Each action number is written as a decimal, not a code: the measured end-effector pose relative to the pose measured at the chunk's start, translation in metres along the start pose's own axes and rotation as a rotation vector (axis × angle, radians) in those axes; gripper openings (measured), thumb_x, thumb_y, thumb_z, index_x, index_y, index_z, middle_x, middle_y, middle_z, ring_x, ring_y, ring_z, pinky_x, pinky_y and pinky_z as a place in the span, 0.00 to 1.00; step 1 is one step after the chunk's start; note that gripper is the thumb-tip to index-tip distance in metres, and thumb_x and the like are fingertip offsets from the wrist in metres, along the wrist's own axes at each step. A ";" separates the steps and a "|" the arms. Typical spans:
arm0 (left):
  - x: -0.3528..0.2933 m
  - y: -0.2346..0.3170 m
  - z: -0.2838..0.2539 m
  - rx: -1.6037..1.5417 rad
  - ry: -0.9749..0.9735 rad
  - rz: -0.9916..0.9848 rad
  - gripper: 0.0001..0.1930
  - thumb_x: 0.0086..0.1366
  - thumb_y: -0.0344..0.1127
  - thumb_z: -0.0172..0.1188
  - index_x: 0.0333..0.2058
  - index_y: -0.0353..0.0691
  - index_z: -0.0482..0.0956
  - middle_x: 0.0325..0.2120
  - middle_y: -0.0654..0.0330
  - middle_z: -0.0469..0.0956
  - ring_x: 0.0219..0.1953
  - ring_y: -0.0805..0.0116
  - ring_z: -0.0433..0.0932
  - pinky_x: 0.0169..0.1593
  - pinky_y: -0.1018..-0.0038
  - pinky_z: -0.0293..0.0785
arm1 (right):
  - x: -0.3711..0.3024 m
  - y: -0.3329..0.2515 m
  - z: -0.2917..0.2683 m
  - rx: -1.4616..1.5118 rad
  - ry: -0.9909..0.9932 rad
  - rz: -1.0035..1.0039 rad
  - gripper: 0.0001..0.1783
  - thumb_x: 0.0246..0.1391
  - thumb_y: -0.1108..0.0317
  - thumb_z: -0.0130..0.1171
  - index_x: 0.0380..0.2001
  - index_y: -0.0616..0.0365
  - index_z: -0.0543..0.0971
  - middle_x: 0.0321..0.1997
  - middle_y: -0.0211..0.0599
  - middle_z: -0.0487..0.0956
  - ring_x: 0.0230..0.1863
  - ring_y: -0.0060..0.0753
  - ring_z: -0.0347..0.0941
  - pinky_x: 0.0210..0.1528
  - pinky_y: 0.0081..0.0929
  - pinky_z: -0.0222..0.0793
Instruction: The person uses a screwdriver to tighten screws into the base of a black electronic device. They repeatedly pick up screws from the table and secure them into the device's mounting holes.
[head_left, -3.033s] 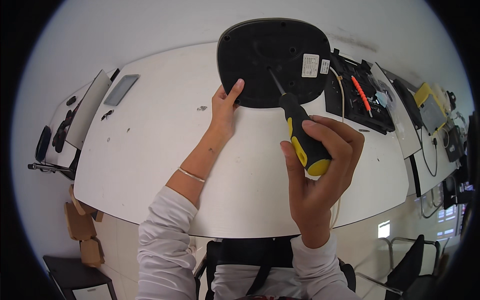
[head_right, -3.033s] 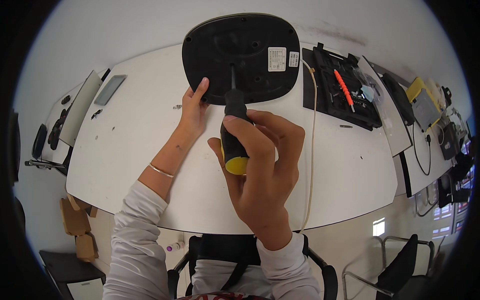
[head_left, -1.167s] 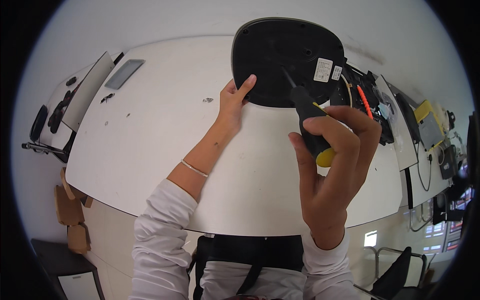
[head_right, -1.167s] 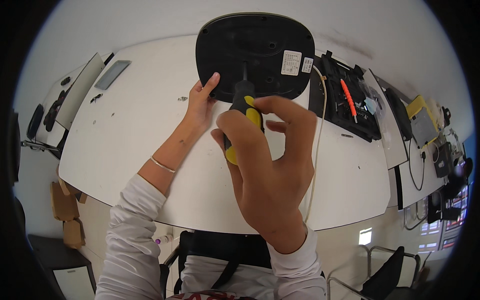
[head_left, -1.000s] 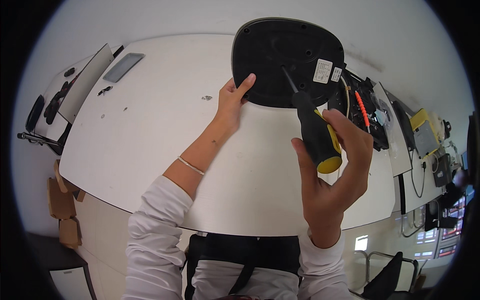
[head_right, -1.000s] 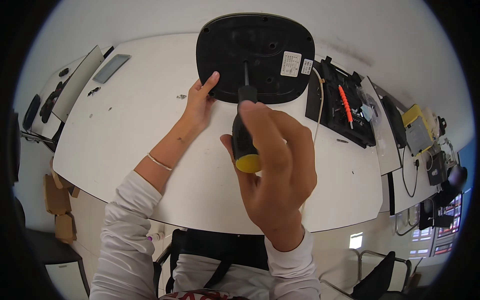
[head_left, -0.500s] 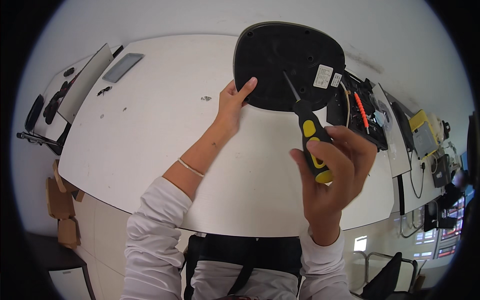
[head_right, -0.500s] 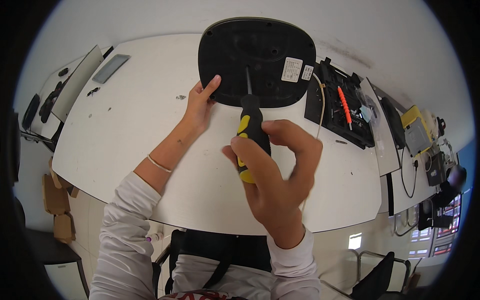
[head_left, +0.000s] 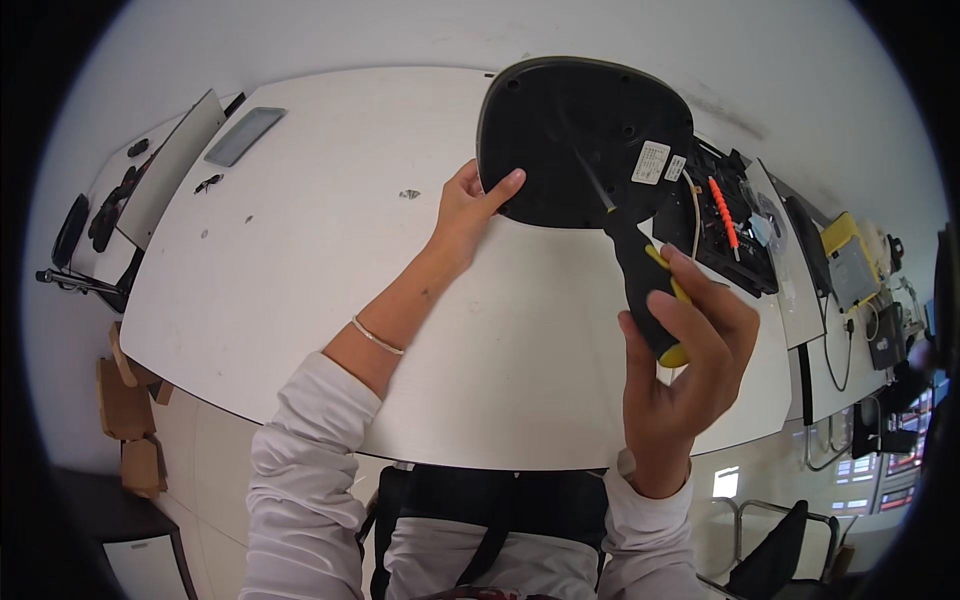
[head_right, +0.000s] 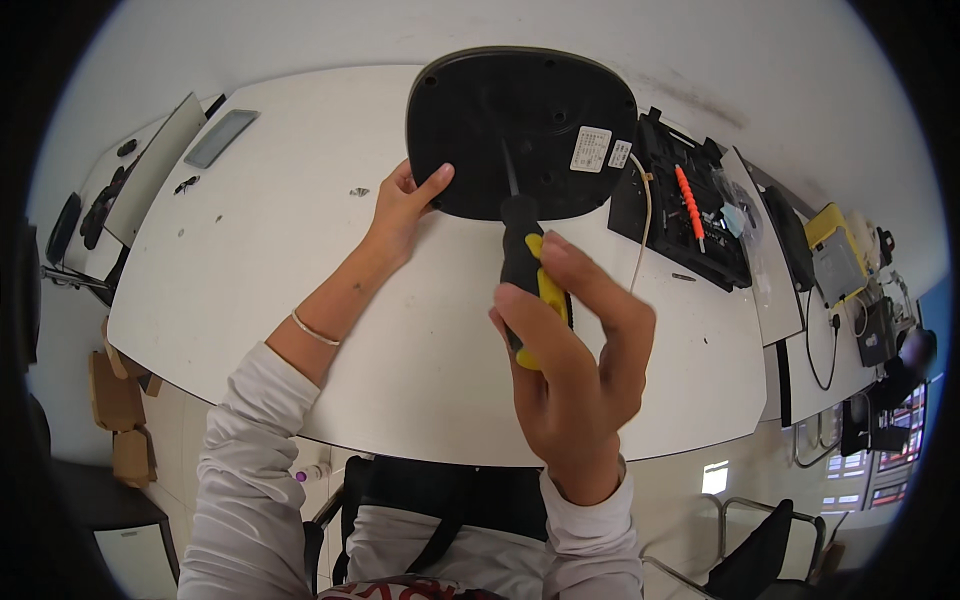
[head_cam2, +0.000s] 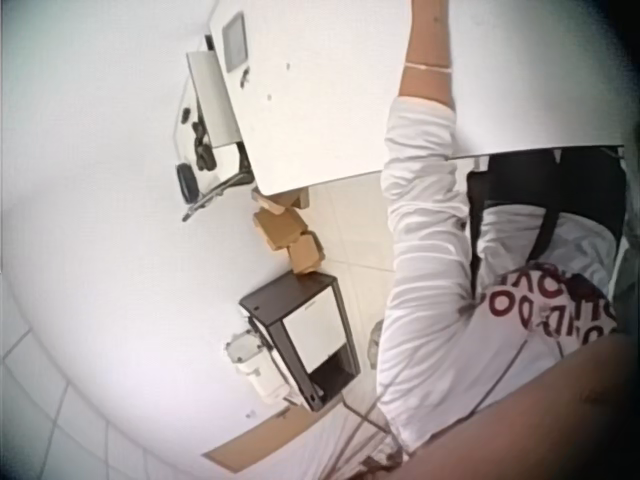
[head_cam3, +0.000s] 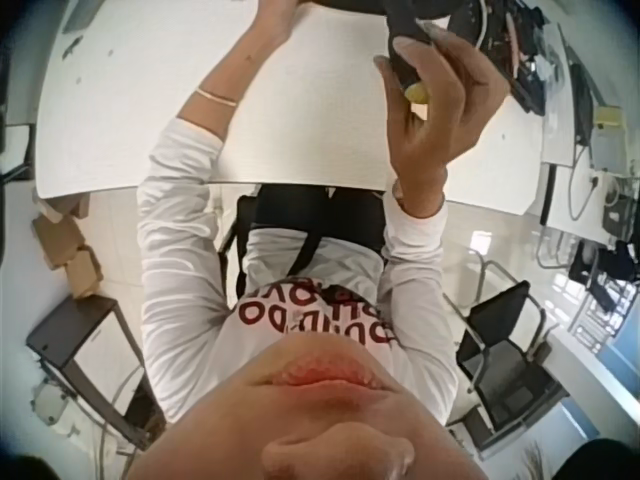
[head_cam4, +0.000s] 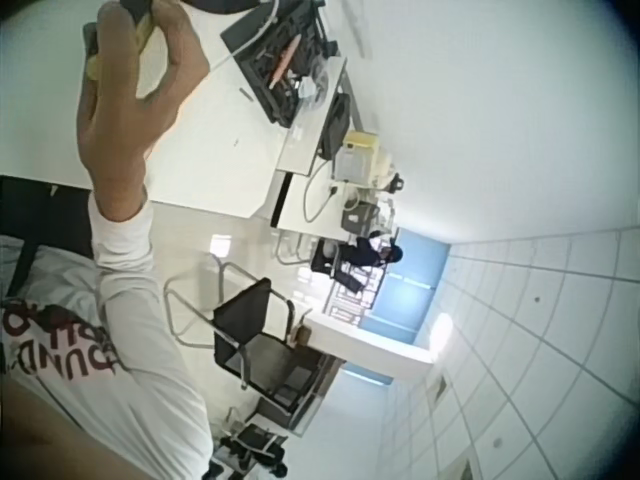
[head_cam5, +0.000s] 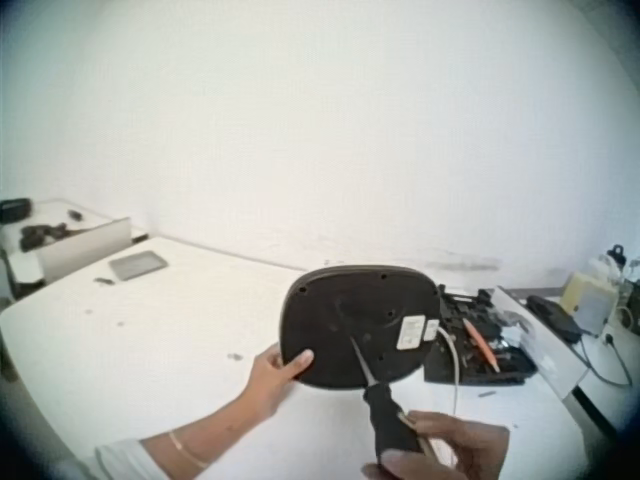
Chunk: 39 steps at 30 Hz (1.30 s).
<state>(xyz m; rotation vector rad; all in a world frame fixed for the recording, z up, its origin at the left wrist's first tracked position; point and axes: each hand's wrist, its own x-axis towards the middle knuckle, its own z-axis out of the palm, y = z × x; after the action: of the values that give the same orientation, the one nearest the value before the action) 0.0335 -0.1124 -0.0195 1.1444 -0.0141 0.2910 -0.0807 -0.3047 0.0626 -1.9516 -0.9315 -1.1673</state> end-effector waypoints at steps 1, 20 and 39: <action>-0.001 -0.001 0.000 0.018 -0.002 0.016 0.20 0.57 0.41 0.65 0.43 0.35 0.73 0.33 0.61 0.79 0.36 0.76 0.75 0.42 0.79 0.71 | -0.004 0.000 -0.003 0.057 -0.014 0.021 0.20 0.43 0.80 0.63 0.41 0.54 0.74 0.49 0.45 0.71 0.54 0.48 0.70 0.50 0.31 0.76; -0.015 0.004 -0.011 0.464 0.054 0.083 0.28 0.58 0.47 0.63 0.49 0.35 0.65 0.42 0.55 0.69 0.36 0.69 0.68 0.42 0.72 0.68 | -0.052 0.006 -0.004 0.121 -0.154 0.024 0.11 0.39 0.79 0.63 0.29 0.52 0.77 0.48 0.40 0.71 0.51 0.47 0.69 0.47 0.34 0.72; -0.090 0.046 0.038 -0.241 -0.674 -0.642 0.15 0.66 0.46 0.53 0.34 0.38 0.75 0.25 0.63 0.77 0.26 0.77 0.77 0.31 0.83 0.72 | -0.047 0.003 -0.002 0.140 -0.105 0.043 0.22 0.40 0.76 0.66 0.41 0.50 0.73 0.48 0.41 0.70 0.52 0.45 0.68 0.49 0.37 0.68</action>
<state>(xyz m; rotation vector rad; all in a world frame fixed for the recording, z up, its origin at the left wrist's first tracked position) -0.0588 -0.1489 0.0236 0.9058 -0.2634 -0.6571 -0.0954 -0.3187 0.0206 -1.9246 -0.9934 -0.9576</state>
